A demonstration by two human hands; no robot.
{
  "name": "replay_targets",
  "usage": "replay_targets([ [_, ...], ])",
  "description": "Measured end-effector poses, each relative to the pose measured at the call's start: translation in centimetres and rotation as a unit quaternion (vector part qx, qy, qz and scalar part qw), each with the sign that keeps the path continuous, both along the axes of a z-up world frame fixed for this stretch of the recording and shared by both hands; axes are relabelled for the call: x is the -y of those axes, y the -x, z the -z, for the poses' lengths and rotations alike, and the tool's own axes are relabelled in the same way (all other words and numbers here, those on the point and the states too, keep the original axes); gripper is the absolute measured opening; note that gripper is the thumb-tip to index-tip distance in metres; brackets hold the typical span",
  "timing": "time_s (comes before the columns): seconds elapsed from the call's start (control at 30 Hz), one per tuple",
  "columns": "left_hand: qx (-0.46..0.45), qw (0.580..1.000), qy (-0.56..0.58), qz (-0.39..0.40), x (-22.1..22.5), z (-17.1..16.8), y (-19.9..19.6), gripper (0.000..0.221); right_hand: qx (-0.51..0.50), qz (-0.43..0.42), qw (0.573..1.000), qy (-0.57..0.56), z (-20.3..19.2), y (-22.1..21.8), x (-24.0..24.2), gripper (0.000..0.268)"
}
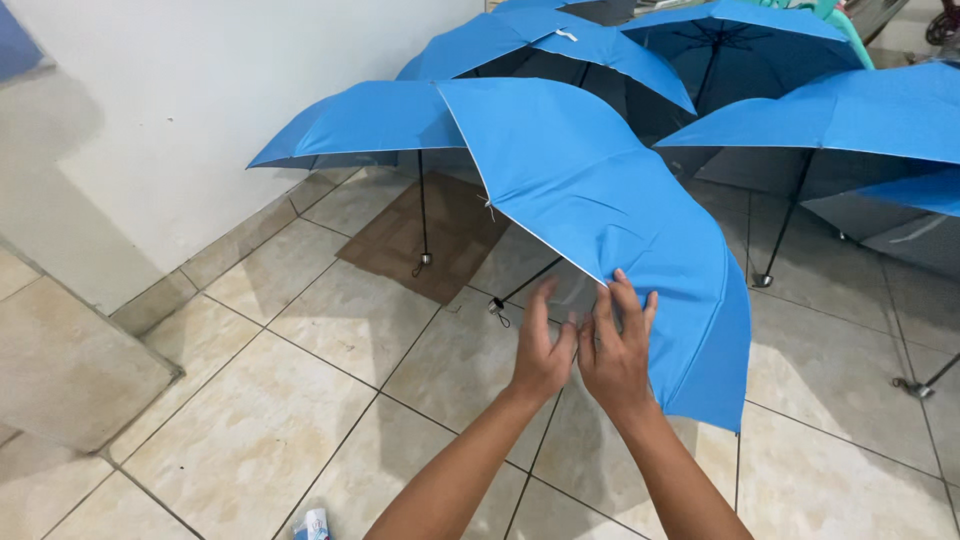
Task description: The person folds an open umbrella by hand, collapses the ribs, gathers the fabric, and inserts it into a matching storage sleeve.
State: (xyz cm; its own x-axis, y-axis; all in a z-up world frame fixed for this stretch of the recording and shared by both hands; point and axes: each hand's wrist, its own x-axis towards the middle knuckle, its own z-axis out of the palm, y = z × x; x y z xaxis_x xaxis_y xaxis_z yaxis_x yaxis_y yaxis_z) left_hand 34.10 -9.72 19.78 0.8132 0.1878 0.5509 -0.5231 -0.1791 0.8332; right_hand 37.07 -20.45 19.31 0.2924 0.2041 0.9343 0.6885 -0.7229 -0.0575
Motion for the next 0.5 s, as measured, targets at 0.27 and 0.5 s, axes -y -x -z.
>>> replay_targets([
  [0.27,0.075,0.945,0.250,0.198,2.4,-7.7,2.3,0.051,0.056,-0.014,0.997,-0.045,-4.4,1.1,2.6,0.037],
  [0.5,0.110,0.981,-0.152,-0.044,2.0,-9.8,3.9,0.034,0.165,0.095,0.979,-0.074,-18.2,1.1,7.9,0.037],
])
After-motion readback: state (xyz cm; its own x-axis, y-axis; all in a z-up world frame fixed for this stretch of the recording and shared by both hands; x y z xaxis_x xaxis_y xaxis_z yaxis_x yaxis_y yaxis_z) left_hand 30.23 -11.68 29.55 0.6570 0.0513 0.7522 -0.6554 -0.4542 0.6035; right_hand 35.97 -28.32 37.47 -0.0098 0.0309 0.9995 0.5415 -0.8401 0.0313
